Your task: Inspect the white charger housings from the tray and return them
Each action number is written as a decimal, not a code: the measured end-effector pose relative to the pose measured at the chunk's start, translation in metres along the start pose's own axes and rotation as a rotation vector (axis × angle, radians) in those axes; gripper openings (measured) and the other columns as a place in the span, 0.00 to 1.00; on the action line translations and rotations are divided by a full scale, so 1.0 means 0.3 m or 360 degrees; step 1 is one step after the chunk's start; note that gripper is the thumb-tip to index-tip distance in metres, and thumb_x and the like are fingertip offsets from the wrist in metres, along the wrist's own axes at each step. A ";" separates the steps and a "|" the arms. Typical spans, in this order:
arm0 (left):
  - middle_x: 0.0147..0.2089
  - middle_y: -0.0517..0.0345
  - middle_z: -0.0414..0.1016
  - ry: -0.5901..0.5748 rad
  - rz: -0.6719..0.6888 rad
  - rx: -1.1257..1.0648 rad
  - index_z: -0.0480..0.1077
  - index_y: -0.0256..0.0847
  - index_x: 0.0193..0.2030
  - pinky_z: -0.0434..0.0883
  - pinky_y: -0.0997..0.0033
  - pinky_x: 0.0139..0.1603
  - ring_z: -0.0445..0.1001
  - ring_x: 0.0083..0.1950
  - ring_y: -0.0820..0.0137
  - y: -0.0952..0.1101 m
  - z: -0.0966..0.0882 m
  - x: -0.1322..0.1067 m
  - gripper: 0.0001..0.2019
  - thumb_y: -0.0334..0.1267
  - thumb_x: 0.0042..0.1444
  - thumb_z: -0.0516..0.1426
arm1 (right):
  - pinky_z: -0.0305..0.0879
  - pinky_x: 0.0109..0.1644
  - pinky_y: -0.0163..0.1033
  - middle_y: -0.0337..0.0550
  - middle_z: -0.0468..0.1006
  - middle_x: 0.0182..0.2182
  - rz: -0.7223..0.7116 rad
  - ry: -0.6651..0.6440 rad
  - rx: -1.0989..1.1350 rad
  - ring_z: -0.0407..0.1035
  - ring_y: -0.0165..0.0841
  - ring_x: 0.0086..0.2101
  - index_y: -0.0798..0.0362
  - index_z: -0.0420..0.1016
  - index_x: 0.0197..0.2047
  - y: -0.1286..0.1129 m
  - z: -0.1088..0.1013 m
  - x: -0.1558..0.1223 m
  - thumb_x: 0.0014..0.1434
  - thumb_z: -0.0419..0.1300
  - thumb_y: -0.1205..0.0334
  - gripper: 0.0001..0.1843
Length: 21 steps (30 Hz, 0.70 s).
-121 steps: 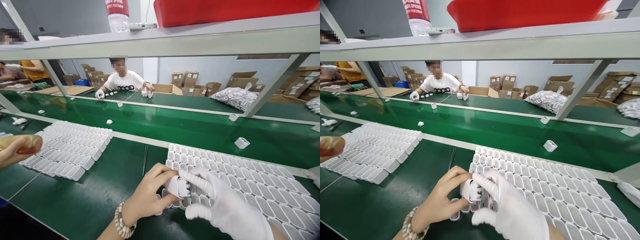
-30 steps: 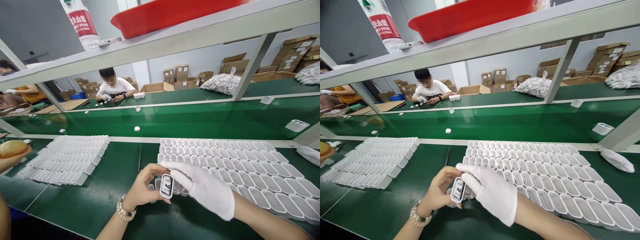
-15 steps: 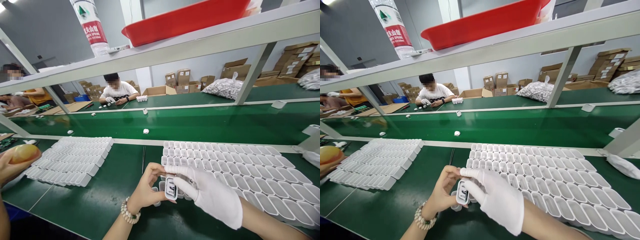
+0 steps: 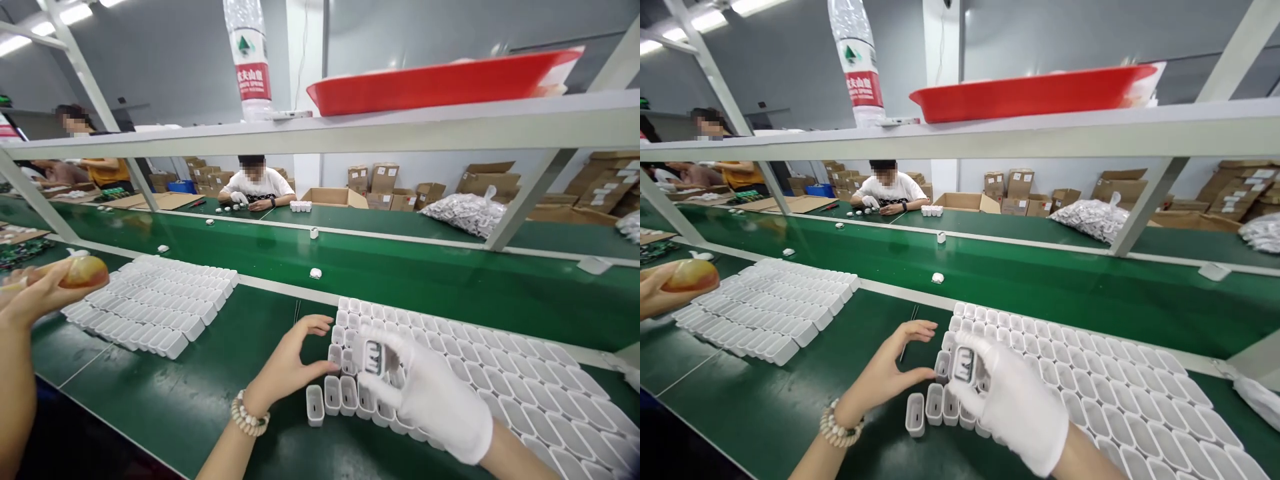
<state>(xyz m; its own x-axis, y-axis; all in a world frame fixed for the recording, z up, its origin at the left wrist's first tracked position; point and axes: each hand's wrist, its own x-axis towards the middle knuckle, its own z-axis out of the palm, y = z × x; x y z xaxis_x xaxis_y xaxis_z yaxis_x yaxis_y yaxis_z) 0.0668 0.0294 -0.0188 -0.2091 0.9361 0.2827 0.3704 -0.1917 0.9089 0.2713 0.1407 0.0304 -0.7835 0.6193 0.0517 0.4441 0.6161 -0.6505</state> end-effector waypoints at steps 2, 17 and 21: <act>0.59 0.50 0.71 -0.0064 -0.0144 0.0194 0.68 0.45 0.54 0.67 0.53 0.62 0.70 0.59 0.56 -0.003 -0.067 -0.005 0.24 0.44 0.52 0.68 | 0.73 0.52 0.47 0.45 0.82 0.51 0.0128 0.0097 -0.0205 0.77 0.42 0.47 0.50 0.69 0.63 0.033 -0.070 0.079 0.58 0.62 0.51 0.30; 0.44 0.52 0.73 -0.0721 -0.0548 0.0981 0.68 0.42 0.44 0.68 0.61 0.50 0.72 0.51 0.53 -0.062 0.035 -0.062 0.21 0.43 0.47 0.69 | 0.70 0.58 0.57 0.50 0.75 0.54 0.0742 0.0052 -0.0668 0.71 0.43 0.53 0.56 0.73 0.54 0.363 -0.064 0.672 0.64 0.64 0.58 0.17; 0.43 0.56 0.72 -0.0562 -0.0549 0.0815 0.66 0.44 0.41 0.65 0.66 0.40 0.72 0.46 0.57 -0.066 -0.010 -0.049 0.20 0.37 0.43 0.67 | 0.70 0.59 0.54 0.51 0.72 0.58 0.0397 -0.0066 -0.0386 0.70 0.42 0.55 0.54 0.70 0.59 0.302 0.016 0.764 0.65 0.63 0.62 0.21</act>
<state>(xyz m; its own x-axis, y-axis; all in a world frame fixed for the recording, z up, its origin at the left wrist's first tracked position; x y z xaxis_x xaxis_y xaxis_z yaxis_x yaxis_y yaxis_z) 0.0597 0.0186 -0.0399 -0.1174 0.9747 -0.1902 0.7327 0.2142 0.6460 0.1300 0.3361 -0.0203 -0.6526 0.7482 -0.1202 0.7106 0.5492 -0.4398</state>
